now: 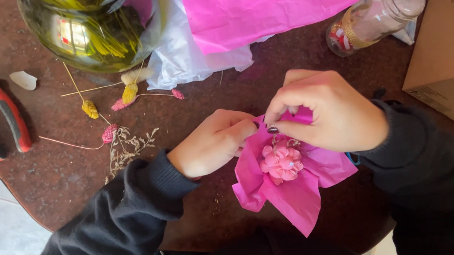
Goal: Assembling a decorative flower arrangement using tissue paper and dried plants.
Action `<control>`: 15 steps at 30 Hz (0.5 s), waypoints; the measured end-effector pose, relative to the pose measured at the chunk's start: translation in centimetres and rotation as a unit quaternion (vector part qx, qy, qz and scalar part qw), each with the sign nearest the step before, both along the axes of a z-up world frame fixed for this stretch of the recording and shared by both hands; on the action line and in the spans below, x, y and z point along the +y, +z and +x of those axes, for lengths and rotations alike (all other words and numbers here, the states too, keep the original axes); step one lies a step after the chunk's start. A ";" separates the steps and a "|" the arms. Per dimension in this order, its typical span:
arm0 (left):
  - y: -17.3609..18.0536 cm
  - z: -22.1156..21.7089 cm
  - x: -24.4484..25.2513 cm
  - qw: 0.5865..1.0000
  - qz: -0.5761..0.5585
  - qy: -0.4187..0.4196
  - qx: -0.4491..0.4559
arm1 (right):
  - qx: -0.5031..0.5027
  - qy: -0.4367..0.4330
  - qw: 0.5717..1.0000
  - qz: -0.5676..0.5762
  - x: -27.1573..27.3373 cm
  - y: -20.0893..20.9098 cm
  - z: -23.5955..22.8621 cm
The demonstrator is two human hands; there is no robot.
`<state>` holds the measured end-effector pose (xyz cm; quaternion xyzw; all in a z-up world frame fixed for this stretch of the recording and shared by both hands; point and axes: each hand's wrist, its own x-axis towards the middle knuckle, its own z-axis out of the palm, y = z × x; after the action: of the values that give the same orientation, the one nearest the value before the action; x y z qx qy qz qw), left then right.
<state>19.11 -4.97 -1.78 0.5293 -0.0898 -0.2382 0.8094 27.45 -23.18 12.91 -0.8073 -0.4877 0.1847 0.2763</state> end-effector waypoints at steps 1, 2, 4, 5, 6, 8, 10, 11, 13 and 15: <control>-0.2 0.1 0.0 0.999 0.017 0.005 -0.030 | 0.005 -0.014 1.000 -0.006 -0.1 -0.2 -0.1; -0.5 0.0 0.0 0.998 0.033 0.010 -0.057 | 0.011 -0.027 0.999 -0.013 -0.1 -0.4 -0.2; -0.1 -0.1 0.0 0.998 0.026 0.011 -0.058 | 0.008 -0.023 1.000 -0.012 -0.2 -0.6 -0.4; 0.1 0.0 0.1 0.998 0.020 0.011 -0.061 | 0.003 -0.020 1.000 -0.009 -0.3 -0.7 -0.5; 0.1 -0.1 0.1 0.998 0.019 0.010 -0.060 | 0.003 -0.020 1.000 -0.010 -0.3 -0.8 -0.5; 0.1 -0.1 0.1 0.998 0.043 0.007 -0.046 | -0.011 -0.012 0.999 -0.030 -0.4 -1.1 -0.7; 0.3 -0.1 0.1 0.998 0.036 0.007 -0.048 | -0.019 -0.003 0.999 -0.026 -0.4 -0.9 -0.6; 0.4 -0.1 0.1 0.998 0.030 0.007 -0.050 | -0.028 0.005 0.999 -0.021 -0.5 -0.9 -0.6; 0.5 -0.2 0.0 0.999 0.031 0.004 -0.032 | -0.022 -0.003 0.999 -0.034 -0.3 -0.9 -0.7; 0.7 -0.1 0.1 0.999 0.034 0.001 -0.016 | -0.017 -0.011 0.999 -0.045 -0.2 -0.8 -0.8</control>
<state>19.02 -4.88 -1.08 0.5605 -0.0935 -0.2320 0.7895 26.68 -23.42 12.11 -0.8272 -0.4749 0.1893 0.2332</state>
